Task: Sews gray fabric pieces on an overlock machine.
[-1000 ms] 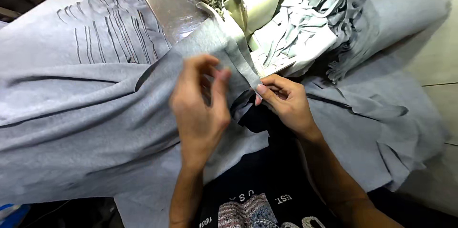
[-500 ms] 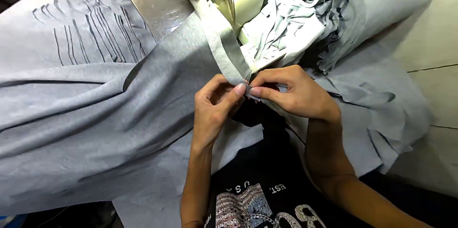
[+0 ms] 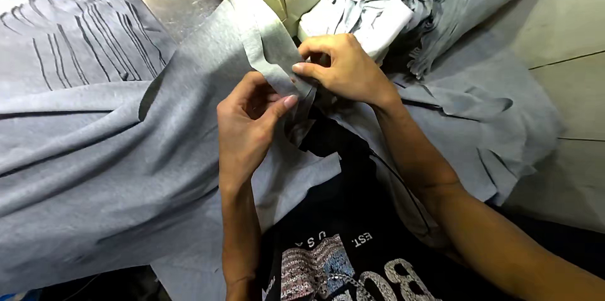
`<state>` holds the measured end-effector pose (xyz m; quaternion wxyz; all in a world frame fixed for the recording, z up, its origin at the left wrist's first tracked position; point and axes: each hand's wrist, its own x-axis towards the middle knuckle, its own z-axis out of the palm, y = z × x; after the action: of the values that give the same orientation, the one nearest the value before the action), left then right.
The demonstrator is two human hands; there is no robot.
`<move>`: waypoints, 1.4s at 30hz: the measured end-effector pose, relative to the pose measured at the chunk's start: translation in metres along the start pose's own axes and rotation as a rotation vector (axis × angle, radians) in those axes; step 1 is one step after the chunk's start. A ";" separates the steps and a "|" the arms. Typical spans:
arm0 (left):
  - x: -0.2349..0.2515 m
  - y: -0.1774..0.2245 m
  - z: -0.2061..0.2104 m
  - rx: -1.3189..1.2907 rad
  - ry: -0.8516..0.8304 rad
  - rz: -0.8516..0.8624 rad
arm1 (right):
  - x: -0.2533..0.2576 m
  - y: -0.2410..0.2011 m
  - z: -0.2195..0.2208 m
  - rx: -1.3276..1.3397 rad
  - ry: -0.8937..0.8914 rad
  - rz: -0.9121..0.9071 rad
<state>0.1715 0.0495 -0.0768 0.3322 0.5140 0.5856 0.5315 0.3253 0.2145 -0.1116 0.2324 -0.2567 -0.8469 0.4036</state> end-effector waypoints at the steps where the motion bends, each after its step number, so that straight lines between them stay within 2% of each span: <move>1: 0.000 0.000 0.001 0.050 -0.024 -0.006 | -0.003 0.000 -0.001 0.019 -0.004 0.010; 6: -0.002 -0.005 0.010 0.394 -0.065 -0.059 | -0.037 -0.001 0.004 0.188 0.037 0.106; 12: 0.000 0.000 0.012 0.278 -0.147 -0.150 | -0.071 -0.003 0.018 0.329 0.148 0.234; 15: 0.000 -0.003 0.008 0.351 -0.179 -0.114 | -0.071 0.000 0.024 0.383 0.203 0.240; 21: -0.004 -0.004 0.010 0.488 -0.061 -0.012 | -0.060 0.010 0.029 0.445 0.233 0.224; 27: -0.001 -0.008 0.014 0.162 -0.022 0.024 | -0.075 0.000 0.021 0.482 0.201 0.239; 31: 0.004 -0.009 0.022 0.099 -0.029 0.016 | -0.075 0.002 0.025 0.559 0.221 0.245; 34: 0.009 -0.011 0.031 0.193 0.012 0.004 | -0.074 0.002 0.025 0.586 0.213 0.265; 38: 0.001 -0.015 0.038 0.503 0.056 0.059 | -0.064 0.009 0.028 0.613 0.230 0.239; 42: -0.001 -0.017 0.043 0.664 0.051 0.078 | -0.069 0.006 0.027 0.591 0.240 0.251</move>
<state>0.2080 0.0625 -0.1022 0.1113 0.6028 0.7148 0.3367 0.3630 0.1599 -0.1448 0.3434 -0.3261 -0.6217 0.6239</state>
